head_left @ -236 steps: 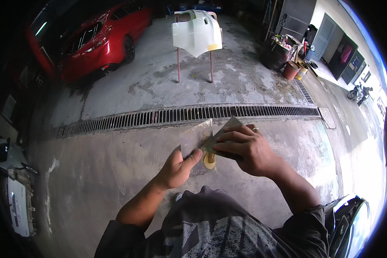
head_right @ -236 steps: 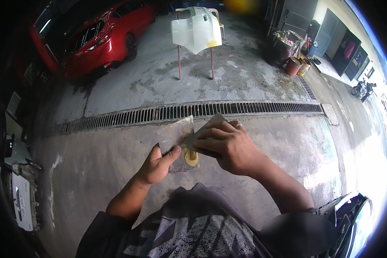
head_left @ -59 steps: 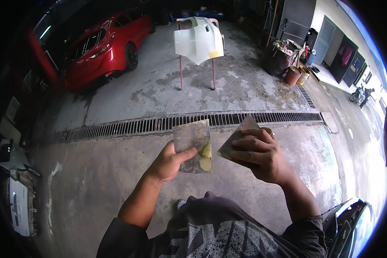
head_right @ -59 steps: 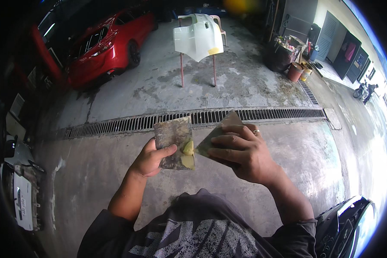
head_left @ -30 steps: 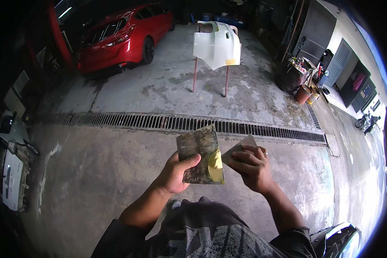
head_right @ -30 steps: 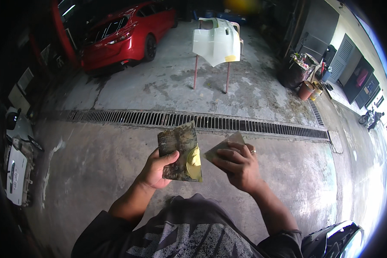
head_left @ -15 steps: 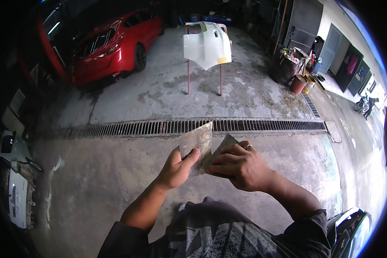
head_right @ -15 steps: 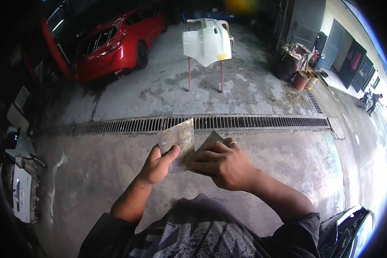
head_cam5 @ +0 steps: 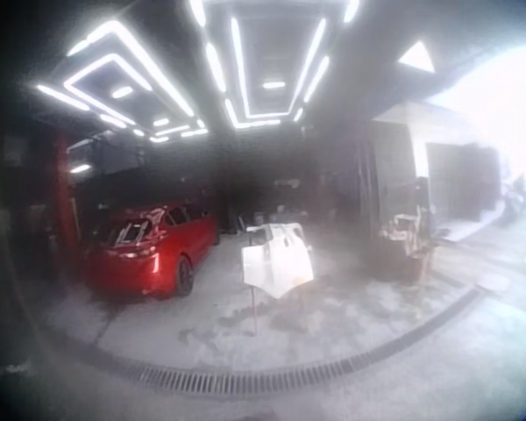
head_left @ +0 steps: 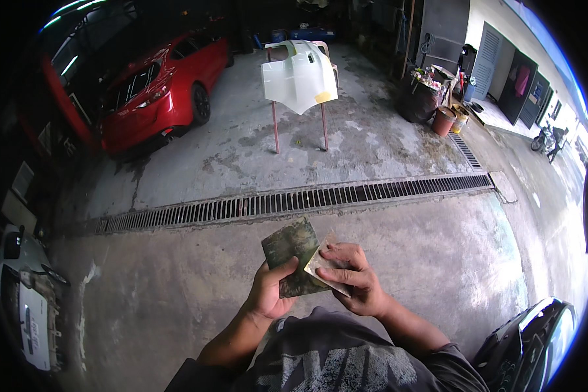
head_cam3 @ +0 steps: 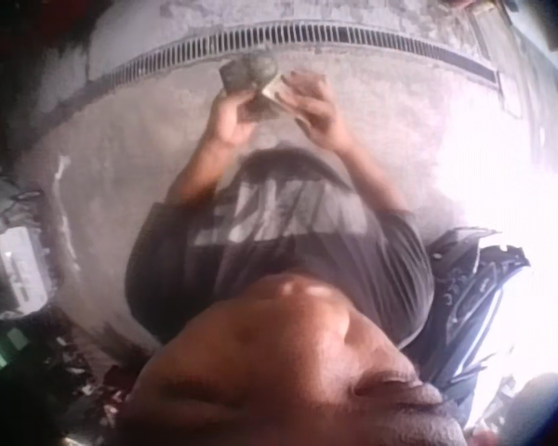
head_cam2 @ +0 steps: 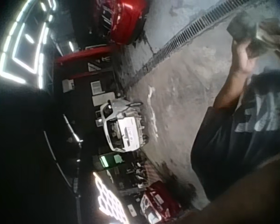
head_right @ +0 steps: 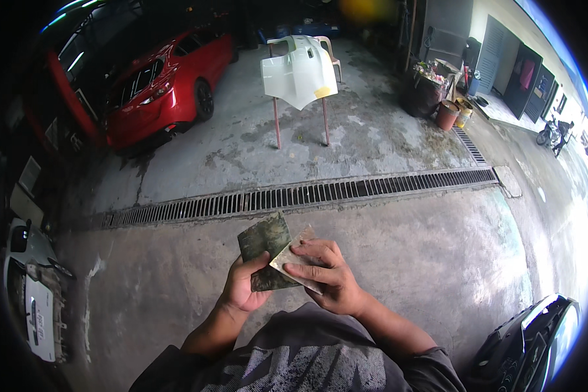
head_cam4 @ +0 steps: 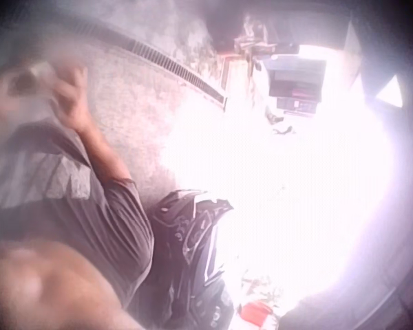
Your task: The person mixes yellow body filler on a metal plate using a putty knife, then applies the filler to a white car bumper mounted on a stand. The person spreads the filler over a specific area of the bumper surface.
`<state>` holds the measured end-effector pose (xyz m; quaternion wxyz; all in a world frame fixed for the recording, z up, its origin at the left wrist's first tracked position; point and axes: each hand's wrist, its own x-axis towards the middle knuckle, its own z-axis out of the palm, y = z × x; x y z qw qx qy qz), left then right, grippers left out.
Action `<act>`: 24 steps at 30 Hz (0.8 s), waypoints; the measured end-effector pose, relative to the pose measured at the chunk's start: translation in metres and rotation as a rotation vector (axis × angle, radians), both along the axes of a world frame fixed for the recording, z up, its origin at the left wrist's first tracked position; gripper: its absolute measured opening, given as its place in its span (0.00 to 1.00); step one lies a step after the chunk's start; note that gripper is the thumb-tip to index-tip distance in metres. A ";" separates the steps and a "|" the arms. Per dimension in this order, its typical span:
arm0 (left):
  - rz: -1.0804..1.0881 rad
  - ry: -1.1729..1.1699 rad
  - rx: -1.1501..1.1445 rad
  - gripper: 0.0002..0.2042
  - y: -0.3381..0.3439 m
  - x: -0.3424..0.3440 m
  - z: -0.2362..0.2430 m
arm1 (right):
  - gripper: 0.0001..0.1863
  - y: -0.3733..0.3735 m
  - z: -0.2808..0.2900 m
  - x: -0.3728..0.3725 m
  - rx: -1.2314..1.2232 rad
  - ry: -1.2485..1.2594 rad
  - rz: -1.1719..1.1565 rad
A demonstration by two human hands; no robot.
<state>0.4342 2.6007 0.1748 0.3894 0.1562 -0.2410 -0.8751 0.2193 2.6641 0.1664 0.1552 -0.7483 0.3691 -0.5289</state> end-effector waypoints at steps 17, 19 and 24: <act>0.085 -0.555 -0.430 0.20 -0.027 0.032 0.050 | 0.24 -0.010 0.120 -0.046 -0.186 0.800 0.050; 0.078 -0.573 -0.552 0.19 -0.025 0.034 0.055 | 0.24 -0.020 0.112 -0.031 -0.135 0.847 0.077; 0.197 -0.361 -0.379 0.19 -0.029 0.048 0.064 | 0.19 -0.012 0.096 -0.047 -0.031 0.715 0.098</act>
